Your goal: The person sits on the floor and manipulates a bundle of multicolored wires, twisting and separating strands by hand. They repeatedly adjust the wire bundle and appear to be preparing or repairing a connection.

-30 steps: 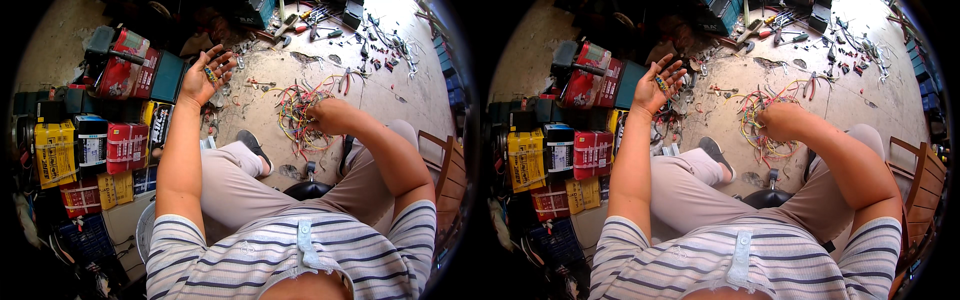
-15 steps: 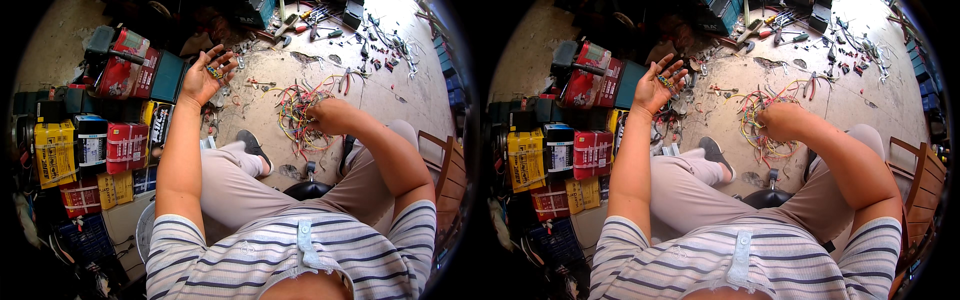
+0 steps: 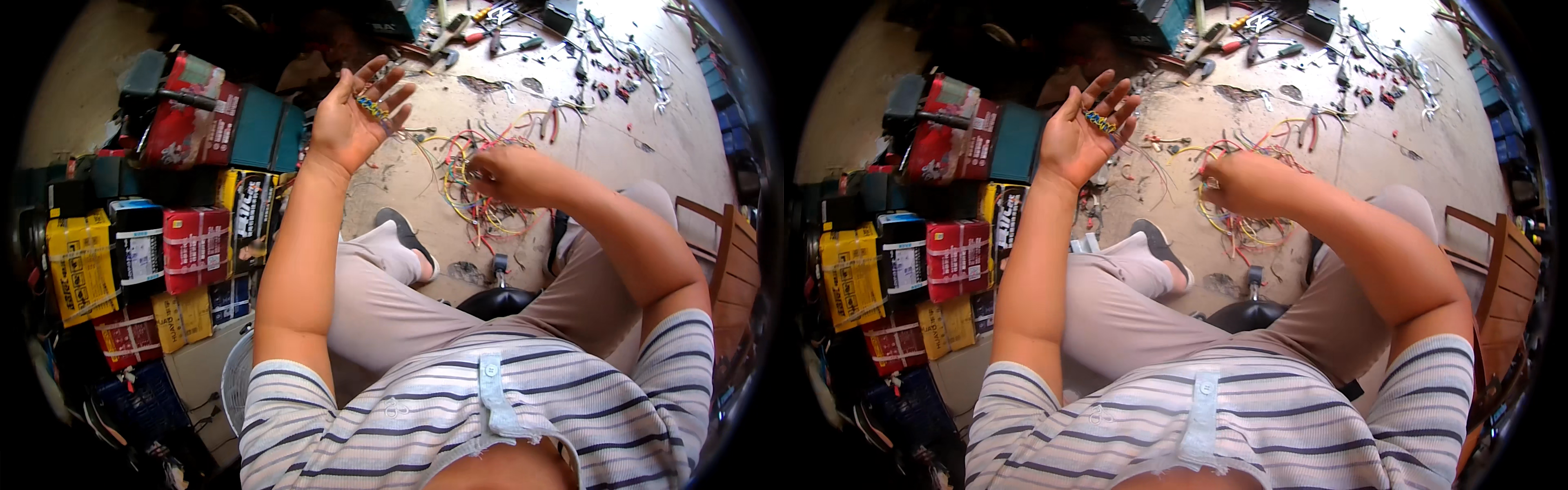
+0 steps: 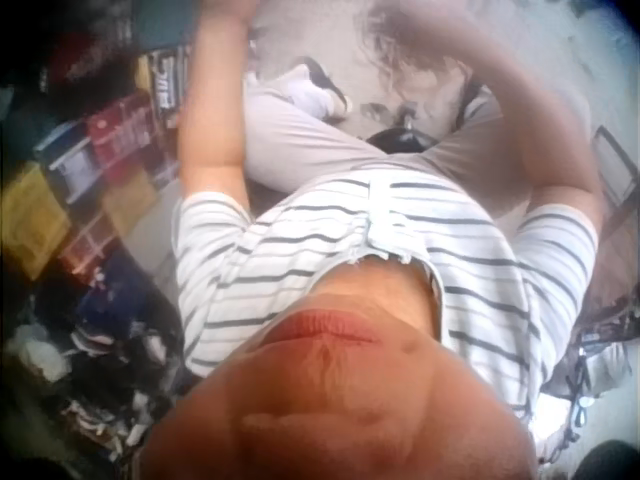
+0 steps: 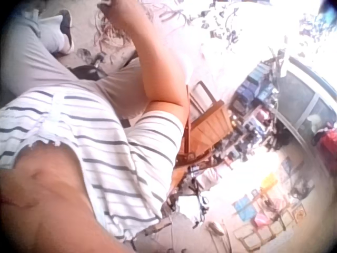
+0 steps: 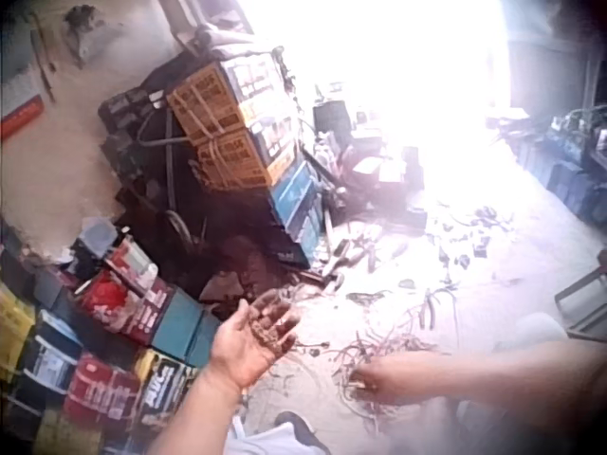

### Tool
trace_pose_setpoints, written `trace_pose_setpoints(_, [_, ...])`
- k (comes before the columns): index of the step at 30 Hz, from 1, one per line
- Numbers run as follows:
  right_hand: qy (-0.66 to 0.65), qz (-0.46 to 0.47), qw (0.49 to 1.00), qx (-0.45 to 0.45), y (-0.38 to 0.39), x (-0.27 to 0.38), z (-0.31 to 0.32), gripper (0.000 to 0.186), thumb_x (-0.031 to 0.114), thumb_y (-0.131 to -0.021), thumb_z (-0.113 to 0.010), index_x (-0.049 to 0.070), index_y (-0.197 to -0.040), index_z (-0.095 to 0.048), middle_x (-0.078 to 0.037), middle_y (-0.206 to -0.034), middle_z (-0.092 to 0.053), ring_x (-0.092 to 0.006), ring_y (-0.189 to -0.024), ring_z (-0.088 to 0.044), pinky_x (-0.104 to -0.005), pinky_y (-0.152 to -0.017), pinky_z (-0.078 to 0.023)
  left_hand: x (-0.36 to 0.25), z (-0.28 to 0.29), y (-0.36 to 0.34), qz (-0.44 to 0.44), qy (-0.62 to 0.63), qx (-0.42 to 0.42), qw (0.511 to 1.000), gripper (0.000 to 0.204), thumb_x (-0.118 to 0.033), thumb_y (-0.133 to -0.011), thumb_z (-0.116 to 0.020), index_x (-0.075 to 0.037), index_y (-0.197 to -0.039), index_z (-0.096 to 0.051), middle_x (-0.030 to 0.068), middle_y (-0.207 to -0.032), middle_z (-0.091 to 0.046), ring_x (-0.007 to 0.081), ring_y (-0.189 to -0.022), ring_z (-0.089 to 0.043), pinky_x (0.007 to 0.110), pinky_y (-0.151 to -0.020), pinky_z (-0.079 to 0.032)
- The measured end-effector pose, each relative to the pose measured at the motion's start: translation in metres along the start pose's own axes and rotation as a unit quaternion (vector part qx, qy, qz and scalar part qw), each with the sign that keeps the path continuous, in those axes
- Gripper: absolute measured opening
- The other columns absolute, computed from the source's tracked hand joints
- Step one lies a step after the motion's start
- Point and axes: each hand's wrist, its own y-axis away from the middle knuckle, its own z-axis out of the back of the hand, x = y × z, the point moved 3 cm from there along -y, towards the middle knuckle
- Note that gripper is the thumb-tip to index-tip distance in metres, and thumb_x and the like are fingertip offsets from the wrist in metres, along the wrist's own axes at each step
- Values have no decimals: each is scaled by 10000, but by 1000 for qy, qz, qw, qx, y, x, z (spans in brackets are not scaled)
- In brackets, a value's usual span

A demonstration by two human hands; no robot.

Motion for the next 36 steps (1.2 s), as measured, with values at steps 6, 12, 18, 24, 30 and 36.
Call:
trace_pose_setpoints(6, [-330, 5, 943, -31, -12, 2, -9, 313, 189, -866, -507, 22, -1119, -588, -95, -978, -662, -201, -835, -641, -328, -730, -489, 39, -45, 5, 59, 9, 52, 997, 492, -411, -1002, -248, -63, -1284, -451, 139, -1228, -542, 292, -1131, -527, 407, -908, -456])
trace_pose_setpoints(12, [-485, -55, 871, 62, -4, 18, 1, 250, 182, -912, -518, 54, -1095, -630, -32, -934, -658, -91, -811, -611, -237, -705, -476, 41, -49, 2, 34, -18, 34, 999, 501, -411, -1003, -241, -42, -1267, -453, 155, -1228, -539, 296, -1127, -529, 412, -926, -452])
trace_pose_setpoints(18, [-497, -72, 865, -8, -3, 5, -3, 231, 242, -924, -542, 86, -1041, -666, -12, -870, -666, -71, -762, -590, -225, -655, -449, 50, -58, 4, 54, -57, -21, 997, 499, -421, -988, -329, 0, -1216, -468, 176, -1164, -559, 268, -1063, -556, 378, -907, -465])
trace_pose_setpoints(24, [-506, -107, 854, -60, -2, -7, 6, 284, 285, -918, -547, 51, -1045, -645, -40, -904, -680, -72, -751, -597, -208, -624, -437, 62, -53, 8, 63, -226, -25, 972, 336, -244, -939, -527, 28, -1137, -517, 133, -1067, -618, 168, -936, -613, 286, -859, -496])
trace_pose_setpoints(30, [-489, -128, 861, -49, -1, -5, 12, 307, 304, -925, -528, 46, -1052, -634, -47, -916, -683, -72, -752, -601, -212, -612, -439, 60, -53, 4, 29, -327, -3, 944, 242, -162, -901, -583, 28, -1050, -600, 89, -959, -655, 135, -844, -638, 257, -794, -518])
trace_pose_setpoints(36, [-471, -163, 866, -45, -3, -3, 14, 300, 296, -924, -529, 43, -1035, -645, -45, -899, -681, -71, -719, -587, -219, -622, -453, 61, -39, -1, 16, -347, -26, 937, 237, -166, -900, -579, 23, -1035, -626, 76, -886, -664, 127, -818, -641, 256, -775, -520])
